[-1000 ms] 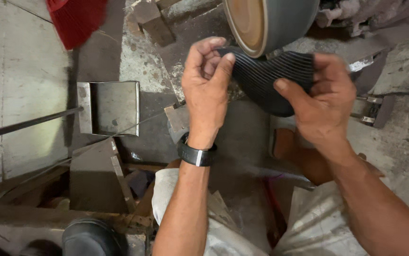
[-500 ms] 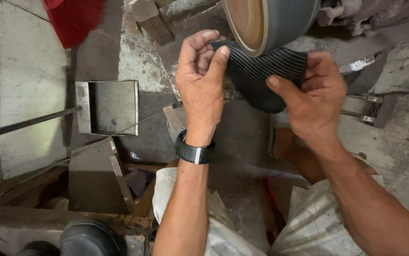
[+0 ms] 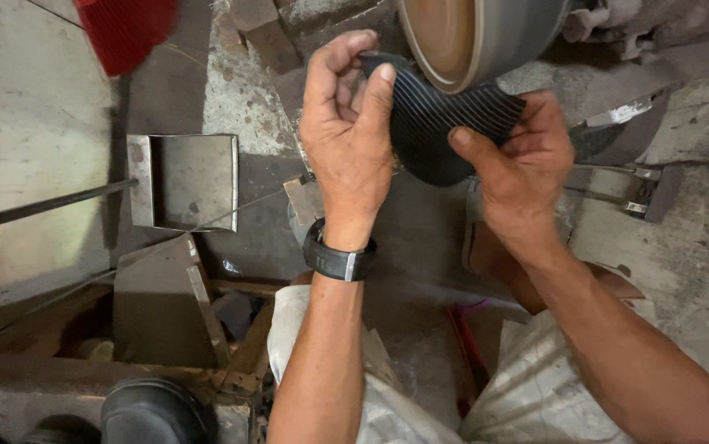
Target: The person holds a black rubber sheet against a rotating grinding wheel, repeatedly pressing and moving the material to smooth its surface. The person adjusts the sheet's position and orientation multiple times to treat different areas.
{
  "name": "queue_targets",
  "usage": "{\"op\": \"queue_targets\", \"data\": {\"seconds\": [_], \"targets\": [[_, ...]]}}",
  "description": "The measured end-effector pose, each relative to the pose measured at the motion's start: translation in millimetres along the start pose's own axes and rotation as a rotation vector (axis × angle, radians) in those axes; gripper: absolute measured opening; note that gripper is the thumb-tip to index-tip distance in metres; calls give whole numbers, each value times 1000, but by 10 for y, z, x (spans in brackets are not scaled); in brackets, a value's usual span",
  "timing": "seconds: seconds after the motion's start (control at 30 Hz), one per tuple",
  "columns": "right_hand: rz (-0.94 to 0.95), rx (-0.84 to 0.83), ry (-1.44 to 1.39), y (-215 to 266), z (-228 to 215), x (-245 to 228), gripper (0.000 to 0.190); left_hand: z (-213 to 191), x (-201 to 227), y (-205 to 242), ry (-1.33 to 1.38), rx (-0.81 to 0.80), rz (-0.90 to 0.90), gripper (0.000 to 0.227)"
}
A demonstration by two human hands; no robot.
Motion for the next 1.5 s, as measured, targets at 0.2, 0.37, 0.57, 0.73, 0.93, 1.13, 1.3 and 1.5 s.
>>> {"op": "queue_targets", "data": {"seconds": [0.2,0.37,0.57,0.73,0.93,1.13,1.3,1.5], "targets": [[8,34,-27,-3,87,81,38,21,67,-2,82,8,26,23],[4,16,-69,-14,191,102,39,4,166,-6,13,4,49,20],[7,-19,14,13,158,195,39,31,328,19,-35,-86,57,14],[14,12,227,-36,-43,62,40,71,412,37,-140,-156,82,10],[-338,86,513,-117,-216,-307,28,159,587,33,-314,-187,113,9],[-422,77,500,-151,-184,-391,28,93,526,24,-285,-140,11,8],[-349,61,571,-191,-179,-130,21,17,512,25,-357,-139,22,9],[-287,13,714,-183,-126,-161,25,-73,502,48,-527,-175,-56,7]]}}
Point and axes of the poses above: each hand's wrist, its own y-axis away from the middle knuckle, its own z-axis out of the palm, x = y × z, the point moved 7 cm from there along -y, towards the middle knuckle, and after that the axes turned 15 degrees about y, right-handed, at the moved point
